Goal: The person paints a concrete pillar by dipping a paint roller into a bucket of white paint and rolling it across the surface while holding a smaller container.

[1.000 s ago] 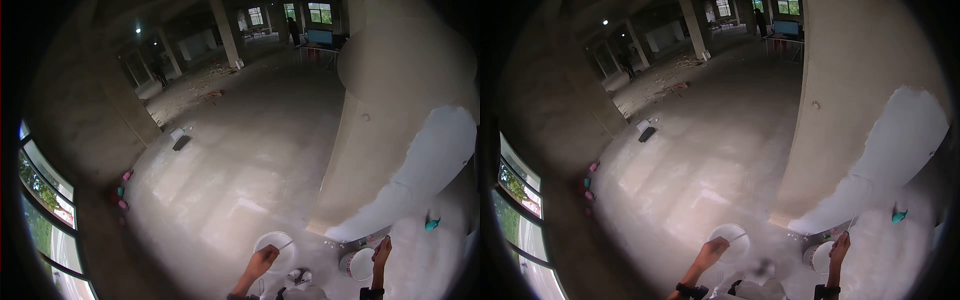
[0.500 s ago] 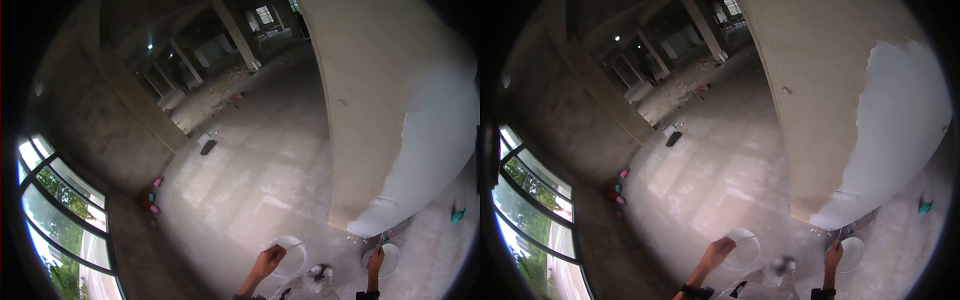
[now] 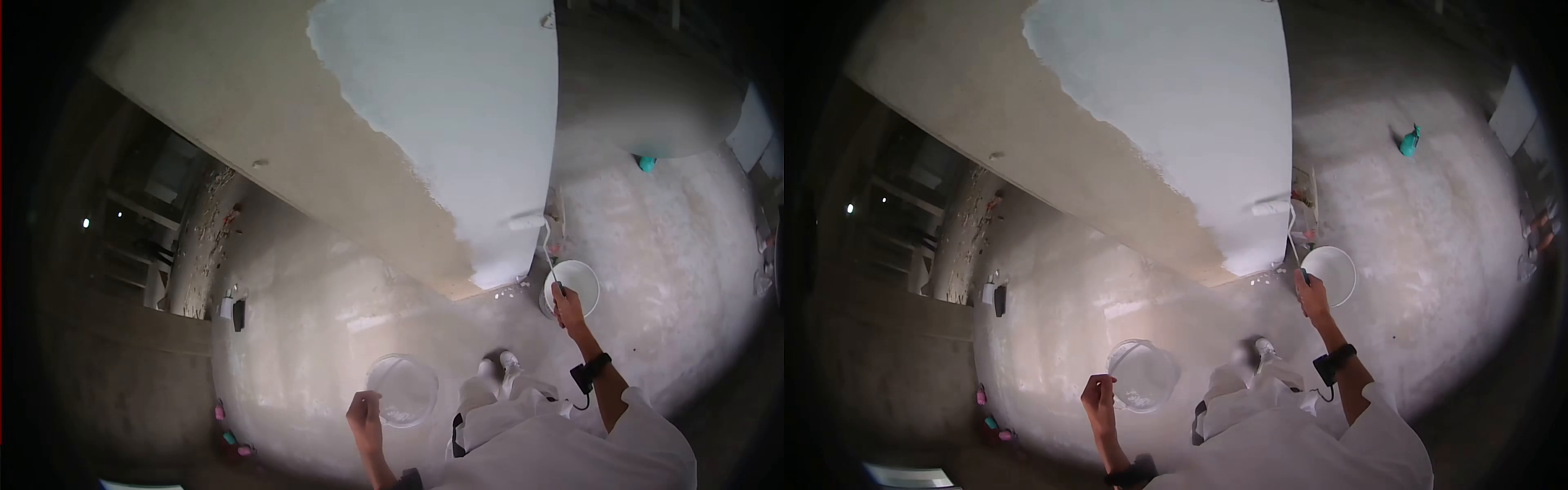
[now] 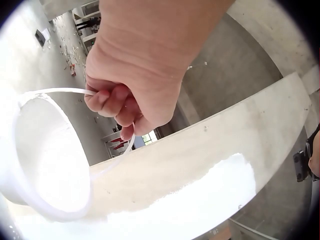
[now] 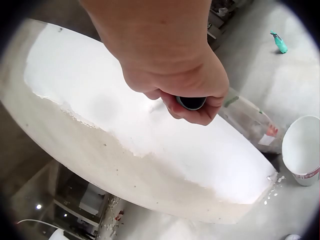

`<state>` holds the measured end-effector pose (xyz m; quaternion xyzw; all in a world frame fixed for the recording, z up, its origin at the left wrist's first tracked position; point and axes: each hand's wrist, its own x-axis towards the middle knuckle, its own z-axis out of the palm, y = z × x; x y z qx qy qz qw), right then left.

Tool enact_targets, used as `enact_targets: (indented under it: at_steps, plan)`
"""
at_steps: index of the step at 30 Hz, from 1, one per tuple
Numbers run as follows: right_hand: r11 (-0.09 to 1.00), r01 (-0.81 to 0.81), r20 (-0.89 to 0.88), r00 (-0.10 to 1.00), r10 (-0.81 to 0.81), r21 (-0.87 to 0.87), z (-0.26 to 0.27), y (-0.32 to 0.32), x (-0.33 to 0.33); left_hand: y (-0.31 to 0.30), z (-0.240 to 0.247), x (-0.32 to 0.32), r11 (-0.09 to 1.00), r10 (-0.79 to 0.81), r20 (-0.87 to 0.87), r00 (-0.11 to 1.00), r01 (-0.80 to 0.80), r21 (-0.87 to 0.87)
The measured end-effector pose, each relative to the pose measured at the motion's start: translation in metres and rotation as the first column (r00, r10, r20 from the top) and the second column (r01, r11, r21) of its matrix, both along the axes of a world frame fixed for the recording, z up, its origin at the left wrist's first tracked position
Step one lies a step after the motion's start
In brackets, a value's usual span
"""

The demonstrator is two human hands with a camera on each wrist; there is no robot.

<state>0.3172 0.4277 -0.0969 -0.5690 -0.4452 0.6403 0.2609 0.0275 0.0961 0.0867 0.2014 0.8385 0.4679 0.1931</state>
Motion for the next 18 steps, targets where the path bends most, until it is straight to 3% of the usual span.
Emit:
enact_targets:
  at_steps: [6,11,16,18]
  plan:
    - [0.979,-0.018,0.156,0.988,-0.014,0.205,-0.002,0.031,0.008,-0.001,-0.007,0.006,0.999,0.018,-0.040,0.999,-0.019,-0.027]
    - [0.972,0.034,-0.029,0.999,-0.028,0.234,0.014,0.036,0.012,0.006,-0.007,-0.003,0.999,0.028,-0.067,0.997,-0.030,-0.020]
    - [0.985,0.090,-0.267,0.962,-0.048,0.148,0.074,0.037,0.012,0.013,0.002,-0.005,0.999,-0.026,-0.068,0.997,0.024,-0.030]
    - [0.980,0.064,-0.265,0.964,-0.011,0.190,0.098,0.042,0.014,0.010,-0.001,-0.009,0.999,0.032,-0.031,0.999,-0.033,-0.026]
